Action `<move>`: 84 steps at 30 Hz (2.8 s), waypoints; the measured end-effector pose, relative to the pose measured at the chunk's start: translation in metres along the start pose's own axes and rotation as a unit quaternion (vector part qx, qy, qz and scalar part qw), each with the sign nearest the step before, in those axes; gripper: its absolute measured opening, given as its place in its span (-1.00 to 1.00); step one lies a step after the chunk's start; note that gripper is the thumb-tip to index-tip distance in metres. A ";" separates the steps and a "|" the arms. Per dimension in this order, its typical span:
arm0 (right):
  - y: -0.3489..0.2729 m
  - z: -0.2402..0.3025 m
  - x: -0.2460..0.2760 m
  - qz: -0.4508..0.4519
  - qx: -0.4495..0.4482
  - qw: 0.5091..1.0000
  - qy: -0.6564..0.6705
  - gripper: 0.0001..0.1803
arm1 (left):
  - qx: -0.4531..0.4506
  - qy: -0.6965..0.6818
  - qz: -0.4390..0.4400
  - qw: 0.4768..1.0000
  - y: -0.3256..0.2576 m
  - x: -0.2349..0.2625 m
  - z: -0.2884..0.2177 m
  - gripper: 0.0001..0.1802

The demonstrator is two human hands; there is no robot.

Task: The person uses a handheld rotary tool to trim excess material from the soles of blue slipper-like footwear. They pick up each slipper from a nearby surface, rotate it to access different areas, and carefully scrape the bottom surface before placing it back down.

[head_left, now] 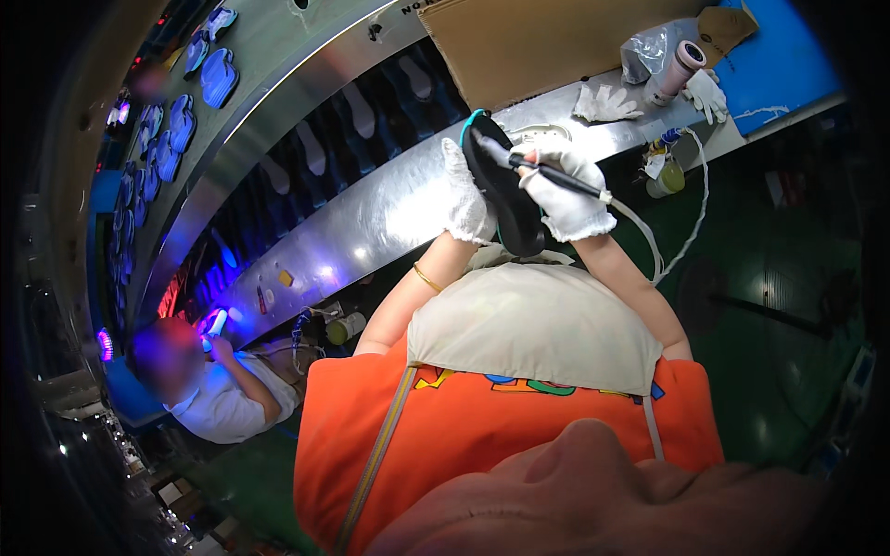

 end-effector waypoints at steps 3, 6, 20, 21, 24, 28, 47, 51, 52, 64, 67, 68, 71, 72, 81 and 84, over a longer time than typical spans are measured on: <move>-0.005 -0.020 -0.001 0.046 -0.129 0.988 0.066 -0.84 | 0.009 -0.002 0.026 1.000 -0.002 -0.005 -0.008 -0.28; -0.001 -0.008 0.010 0.013 -0.041 0.997 0.059 -0.84 | 0.060 -0.106 0.079 0.989 0.018 0.027 0.001 -0.27; -0.023 -0.018 0.027 0.029 -0.046 0.998 0.036 -0.86 | 0.155 0.031 0.112 0.981 -0.035 -0.006 0.020 -0.23; -0.022 -0.009 0.019 0.048 0.011 0.998 0.040 -0.86 | 0.184 0.040 0.077 0.979 -0.028 0.007 0.024 -0.22; -0.016 -0.011 0.018 0.059 -0.066 0.994 0.070 -0.90 | 0.212 -0.073 0.078 0.971 -0.029 0.001 0.017 -0.27; -0.005 -0.009 0.019 0.016 -0.047 0.996 0.071 -0.91 | 0.162 -0.182 0.103 0.964 -0.005 0.006 0.014 -0.31; 0.018 -0.002 -0.006 0.015 -0.099 0.967 0.232 -0.96 | -0.025 -0.139 0.175 0.974 0.037 -0.026 -0.052 0.25; 0.012 0.006 -0.010 0.040 0.002 0.997 0.064 -0.94 | -0.052 -0.069 0.167 0.982 0.043 -0.018 -0.060 0.26; 0.008 0.004 -0.017 0.058 -0.017 0.995 0.081 -0.93 | -0.046 -0.056 0.177 0.982 0.045 -0.016 -0.061 0.27; 0.020 0.000 -0.034 0.255 -0.024 0.967 0.002 -0.84 | 0.025 0.234 0.169 0.957 0.049 0.000 -0.071 0.17; 0.016 -0.002 -0.040 0.321 -0.105 0.940 -0.051 -0.87 | 0.022 0.328 0.186 0.926 0.060 0.015 -0.070 0.03; 0.014 -0.005 -0.039 0.342 -0.146 0.928 -0.033 -0.87 | 0.050 0.309 0.197 0.929 0.060 0.015 -0.067 -0.02; 0.012 -0.003 -0.034 0.310 -0.167 0.934 0.060 -0.87 | 0.096 0.310 0.175 0.930 0.056 0.003 -0.070 -0.17; 0.017 0.006 -0.034 0.300 -0.109 0.947 0.038 -0.87 | 0.103 0.321 0.155 0.929 0.055 0.003 -0.071 -0.22; 0.021 0.030 -0.052 0.321 0.046 0.933 -0.157 -0.91 | 0.206 0.364 0.081 0.905 0.048 0.006 -0.073 -0.47; 0.028 0.056 -0.049 0.323 0.108 0.920 -0.192 -0.91 | 0.203 0.351 0.095 0.909 0.049 0.002 -0.074 -0.48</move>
Point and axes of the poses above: each hand's wrist, its own y-axis towards the middle knuckle, its own x-axis out of the back of the hand, z = x × y, the point moved 8 cm from there along y, towards the middle knuckle, and after that the axes turned 2 degrees about -z, right-handed, at the moved point
